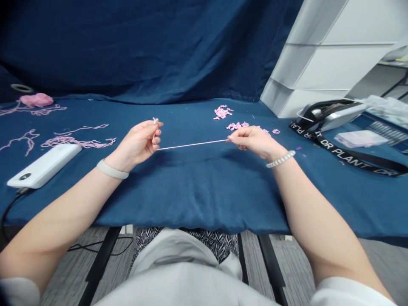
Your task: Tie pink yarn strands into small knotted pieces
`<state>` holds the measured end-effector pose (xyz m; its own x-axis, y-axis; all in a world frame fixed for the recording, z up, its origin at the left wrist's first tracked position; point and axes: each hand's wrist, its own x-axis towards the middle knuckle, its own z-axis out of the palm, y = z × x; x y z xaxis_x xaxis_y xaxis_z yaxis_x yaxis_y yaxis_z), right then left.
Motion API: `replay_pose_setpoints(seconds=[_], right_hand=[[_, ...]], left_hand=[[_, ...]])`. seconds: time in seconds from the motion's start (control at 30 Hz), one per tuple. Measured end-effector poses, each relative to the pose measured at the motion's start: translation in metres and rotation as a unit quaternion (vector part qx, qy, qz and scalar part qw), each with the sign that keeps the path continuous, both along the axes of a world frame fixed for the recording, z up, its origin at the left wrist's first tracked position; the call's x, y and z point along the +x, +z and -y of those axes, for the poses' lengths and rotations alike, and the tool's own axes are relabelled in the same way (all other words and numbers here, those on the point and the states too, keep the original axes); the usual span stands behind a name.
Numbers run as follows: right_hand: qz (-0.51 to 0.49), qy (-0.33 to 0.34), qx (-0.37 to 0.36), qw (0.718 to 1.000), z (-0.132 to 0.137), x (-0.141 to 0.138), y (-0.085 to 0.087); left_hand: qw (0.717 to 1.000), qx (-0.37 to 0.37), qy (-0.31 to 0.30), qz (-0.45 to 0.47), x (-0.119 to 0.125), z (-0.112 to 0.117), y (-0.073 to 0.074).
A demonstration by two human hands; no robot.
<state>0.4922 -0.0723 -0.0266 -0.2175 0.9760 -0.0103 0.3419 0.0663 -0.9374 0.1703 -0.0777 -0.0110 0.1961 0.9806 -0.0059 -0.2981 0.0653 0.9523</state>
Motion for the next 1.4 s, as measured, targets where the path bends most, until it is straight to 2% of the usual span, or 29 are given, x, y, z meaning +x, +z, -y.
replay_pose_setpoints(seconds=[0.1, 0.2, 0.4, 0.53, 0.7, 0.8, 1.07, 1.3, 1.4], right_hand=[[-0.003, -0.044, 0.026, 0.999, 0.0, 0.003, 0.002], [-0.008, -0.048, 0.039, 0.998, 0.001, 0.001, 0.002], [0.044, 0.085, 0.113, 0.989, 0.028, -0.033, 0.013], [0.079, 0.147, 0.211, 0.963, 0.052, -0.064, 0.014], [0.083, 0.134, 0.377, 0.913, 0.064, -0.081, 0.005], [0.092, 0.132, 0.43, 0.889, 0.065, -0.083, 0.001], [0.067, 0.104, 0.463, 0.878, 0.07, -0.087, -0.004], [0.07, 0.047, 0.428, 0.9, 0.074, -0.091, -0.008], [0.081, 0.029, 0.439, 0.894, 0.075, -0.093, -0.01]], left_hand=[[1.0, -0.008, -0.015, -0.015, 0.002, 0.003, -0.001], [0.999, -0.011, -0.023, -0.024, 0.004, 0.007, 0.0], [0.995, 0.002, -0.057, -0.083, 0.012, 0.019, 0.001], [0.992, -0.002, -0.09, -0.087, 0.023, 0.027, -0.011], [0.99, -0.058, -0.127, -0.029, 0.039, 0.04, -0.024], [0.986, -0.076, -0.145, 0.013, 0.043, 0.046, -0.024], [0.988, -0.089, -0.126, 0.026, 0.042, 0.048, -0.024], [0.984, -0.093, -0.152, 0.027, 0.047, 0.052, -0.031], [0.981, -0.1, -0.162, 0.046, 0.049, 0.053, -0.033]])
